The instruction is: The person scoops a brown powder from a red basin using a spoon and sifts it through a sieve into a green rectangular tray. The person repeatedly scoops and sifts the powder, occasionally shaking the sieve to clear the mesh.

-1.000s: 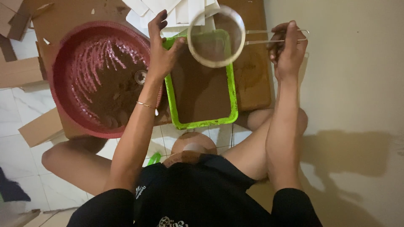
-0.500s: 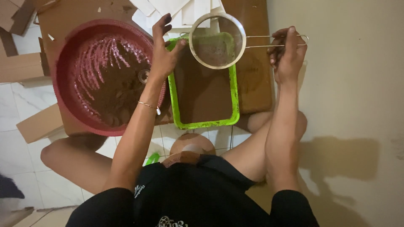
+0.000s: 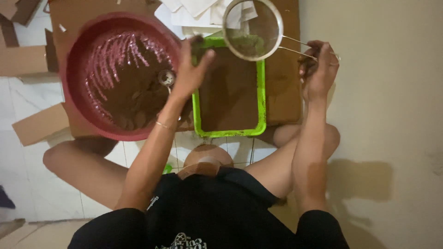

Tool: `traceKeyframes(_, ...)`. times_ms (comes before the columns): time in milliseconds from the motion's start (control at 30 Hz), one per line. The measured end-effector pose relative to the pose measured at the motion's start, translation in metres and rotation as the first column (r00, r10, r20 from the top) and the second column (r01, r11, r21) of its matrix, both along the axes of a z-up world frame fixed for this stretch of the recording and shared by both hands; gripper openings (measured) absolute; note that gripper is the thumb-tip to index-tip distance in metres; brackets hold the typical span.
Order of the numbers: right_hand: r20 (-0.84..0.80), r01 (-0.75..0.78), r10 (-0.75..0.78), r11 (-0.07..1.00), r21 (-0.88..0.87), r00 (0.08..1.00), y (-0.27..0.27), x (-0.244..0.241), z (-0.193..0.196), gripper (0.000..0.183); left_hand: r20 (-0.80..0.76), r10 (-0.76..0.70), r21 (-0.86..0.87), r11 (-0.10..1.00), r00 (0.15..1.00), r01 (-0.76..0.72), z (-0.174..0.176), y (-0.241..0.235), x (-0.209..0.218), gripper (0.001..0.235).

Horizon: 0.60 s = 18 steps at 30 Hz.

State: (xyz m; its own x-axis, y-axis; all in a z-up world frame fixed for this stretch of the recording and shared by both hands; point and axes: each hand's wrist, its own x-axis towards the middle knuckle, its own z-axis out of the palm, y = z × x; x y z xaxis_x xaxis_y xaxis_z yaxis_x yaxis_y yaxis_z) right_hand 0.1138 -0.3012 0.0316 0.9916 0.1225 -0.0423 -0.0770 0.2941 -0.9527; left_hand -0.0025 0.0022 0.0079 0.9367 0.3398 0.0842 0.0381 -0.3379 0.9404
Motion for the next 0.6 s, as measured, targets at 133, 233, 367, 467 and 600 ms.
traceKeyframes(133,0.124,-0.008,0.025,0.991,-0.130,0.992,0.013,-0.022,-0.023,0.049,0.003,-0.044,-0.078,0.996,0.999,0.044,-0.013,-0.017,-0.035,0.045)
traceKeyframes(233,0.122,0.011,0.004,0.993,-0.121,0.993,0.036,-0.056,-0.026,0.048,0.098,-0.179,-0.093,0.978,0.979,0.188,-0.019,-0.029,-0.050,0.030)
traceKeyframes(367,0.025,-0.047,0.050,0.992,-0.119,0.998,0.076,-0.116,-0.036,0.045,-0.013,-0.293,-0.407,0.875,0.956,0.262,-0.005,-0.036,-0.070,0.046)
traceKeyframes(467,-0.002,-0.080,0.081,0.980,-0.183,0.997,0.110,-0.171,-0.028,0.045,-0.071,-0.283,-0.587,0.787,0.957,0.189,-0.020,-0.042,-0.081,0.057)
traceKeyframes(600,0.178,0.047,0.009,0.949,-0.311,0.984,0.143,-0.248,-0.061,0.024,-0.139,-0.087,-0.705,0.708,0.986,-0.037,-0.015,-0.046,-0.107,0.052)
